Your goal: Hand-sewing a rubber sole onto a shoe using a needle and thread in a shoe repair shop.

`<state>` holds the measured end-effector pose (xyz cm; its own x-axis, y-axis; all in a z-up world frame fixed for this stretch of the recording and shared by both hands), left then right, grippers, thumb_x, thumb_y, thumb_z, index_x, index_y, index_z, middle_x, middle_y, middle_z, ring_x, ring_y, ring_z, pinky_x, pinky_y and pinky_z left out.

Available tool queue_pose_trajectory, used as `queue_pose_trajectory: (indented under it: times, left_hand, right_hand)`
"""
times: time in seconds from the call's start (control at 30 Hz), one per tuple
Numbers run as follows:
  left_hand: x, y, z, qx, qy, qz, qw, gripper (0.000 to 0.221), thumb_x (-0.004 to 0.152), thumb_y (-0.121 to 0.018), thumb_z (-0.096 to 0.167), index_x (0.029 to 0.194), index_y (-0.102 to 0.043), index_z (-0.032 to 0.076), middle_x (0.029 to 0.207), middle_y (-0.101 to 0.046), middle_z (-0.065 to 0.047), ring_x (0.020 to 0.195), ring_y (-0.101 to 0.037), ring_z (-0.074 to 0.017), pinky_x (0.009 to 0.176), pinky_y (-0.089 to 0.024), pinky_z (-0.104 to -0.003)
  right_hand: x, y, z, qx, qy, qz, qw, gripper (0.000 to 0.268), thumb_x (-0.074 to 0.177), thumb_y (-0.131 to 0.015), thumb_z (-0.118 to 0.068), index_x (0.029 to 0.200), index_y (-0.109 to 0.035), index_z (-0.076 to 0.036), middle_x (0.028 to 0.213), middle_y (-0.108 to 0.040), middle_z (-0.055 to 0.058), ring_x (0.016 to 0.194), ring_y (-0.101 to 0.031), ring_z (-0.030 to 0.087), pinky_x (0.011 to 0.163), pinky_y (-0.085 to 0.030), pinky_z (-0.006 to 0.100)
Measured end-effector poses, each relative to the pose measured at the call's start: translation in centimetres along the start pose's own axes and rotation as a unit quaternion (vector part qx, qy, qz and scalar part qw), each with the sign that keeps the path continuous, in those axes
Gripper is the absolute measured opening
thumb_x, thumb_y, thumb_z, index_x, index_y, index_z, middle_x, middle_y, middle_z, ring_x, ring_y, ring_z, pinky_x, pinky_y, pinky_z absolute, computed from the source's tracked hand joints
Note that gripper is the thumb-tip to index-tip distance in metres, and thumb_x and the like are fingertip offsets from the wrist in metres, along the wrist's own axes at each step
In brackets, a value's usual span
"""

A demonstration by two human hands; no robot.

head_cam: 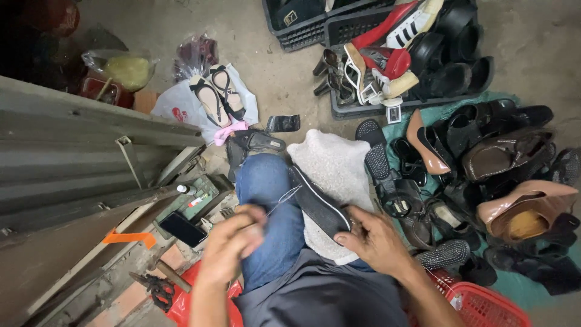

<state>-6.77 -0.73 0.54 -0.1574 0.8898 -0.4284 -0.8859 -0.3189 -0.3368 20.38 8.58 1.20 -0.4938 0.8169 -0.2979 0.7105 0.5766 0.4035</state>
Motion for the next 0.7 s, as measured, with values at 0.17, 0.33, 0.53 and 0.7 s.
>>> queue_pose_trajectory:
  times: [0.17,0.33,0.53,0.7]
  left_hand:
    - [-5.6,16.3,-2.4,-0.058,-0.066,0.189,0.978,0.013,0.095,-0.062,0.009,0.087,-0.069,0.002,0.064,-0.06,-0.005,0.048,-0.048,-0.0105,0.043,-0.037,-0.023]
    - [-12.7,32.0,-5.3,-0.205,-0.044,0.375,0.903,0.019,0.107,-0.062,0.037,0.093,-0.055,0.026,0.073,-0.049,0.01,0.057,-0.038,-0.0019,0.051,-0.032,-0.018]
    - [-14.1,27.2,-0.9,-0.165,-0.176,0.578,0.779,0.032,0.117,-0.046,0.042,0.093,-0.047,0.022,0.076,-0.048,0.008,0.06,-0.044,-0.002,0.056,-0.036,-0.019]
    - [-7.3,15.7,2.8,0.363,-0.105,0.532,0.758,0.049,0.094,-0.061,0.009,0.142,-0.059,0.002,0.134,-0.063,-0.014,0.108,-0.061,-0.0239,0.092,-0.047,-0.038]
  right_hand:
    - [0.0,-1.1,-1.1,0.009,0.034,-0.022,0.999,0.03,0.075,-0.082,-0.028,0.091,-0.069,-0.007,0.064,-0.059,-0.002,0.052,-0.047,0.012,0.048,-0.039,0.029]
    - [0.7,-0.6,-0.8,0.006,0.102,0.029,0.994,0.039,0.064,-0.086,-0.021,0.096,-0.067,-0.012,0.08,-0.064,-0.003,0.057,-0.056,0.013,0.053,-0.047,0.027]
    - [1.6,6.0,2.6,0.043,0.027,0.271,0.961,0.019,0.096,-0.07,-0.007,0.085,-0.059,0.004,0.103,-0.059,0.008,0.077,-0.049,0.013,0.068,-0.042,0.024]
    - [1.7,2.5,0.4,-0.309,0.116,0.202,0.922,0.034,0.09,-0.068,-0.029,0.119,-0.072,-0.014,0.144,-0.059,0.017,0.131,-0.052,0.036,0.098,-0.055,0.048]
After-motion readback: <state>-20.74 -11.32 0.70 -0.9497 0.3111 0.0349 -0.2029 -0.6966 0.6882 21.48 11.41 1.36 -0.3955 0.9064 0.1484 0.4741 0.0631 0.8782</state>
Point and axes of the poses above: each hand's wrist, its own x-axis towards the middle knuckle, its own y-axis out of the back of the hand, z = x × y, the point moved 6 cm from there along x, towards the middle knuckle
